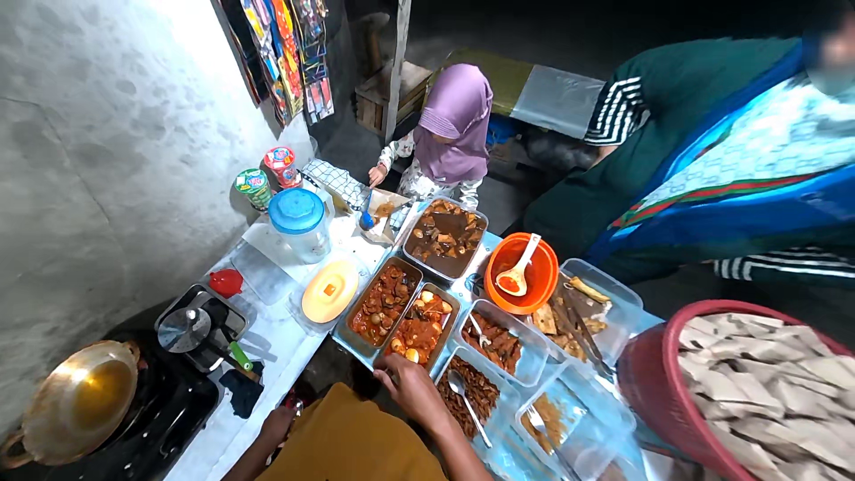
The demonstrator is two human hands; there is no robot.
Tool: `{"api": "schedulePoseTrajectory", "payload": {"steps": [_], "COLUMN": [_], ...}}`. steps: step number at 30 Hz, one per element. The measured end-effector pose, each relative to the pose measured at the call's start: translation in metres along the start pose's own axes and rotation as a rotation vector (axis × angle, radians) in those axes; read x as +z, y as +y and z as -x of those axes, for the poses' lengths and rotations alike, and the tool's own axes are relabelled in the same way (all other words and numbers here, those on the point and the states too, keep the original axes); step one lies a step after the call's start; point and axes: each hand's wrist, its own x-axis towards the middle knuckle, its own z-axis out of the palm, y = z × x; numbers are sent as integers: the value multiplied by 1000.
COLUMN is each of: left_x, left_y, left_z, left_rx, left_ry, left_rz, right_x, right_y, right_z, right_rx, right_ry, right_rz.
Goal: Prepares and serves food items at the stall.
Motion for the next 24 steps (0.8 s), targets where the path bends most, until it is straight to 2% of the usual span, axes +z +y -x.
{"api": "schedulePoseTrajectory", "payload": {"steps": [8,14,18,24], "left_x": [-4,-7,-6,4], "left_y": [22,28,23,1], "left_z": [32,43,38,6], "left_rx": [-12,-5,-4,4], "left_ry": [-47,-63,-61,-41], "left_rz": [107,90,99,69], "right_x": [0,0,1,3], "right_y": [-2,-5,-5,-5], "right_z": [0,0,-1,-2], "right_rx": [9,15,20,22], "right_ry": [-12,-53,-67,-57], "right_rz": [10,16,17,26]}}
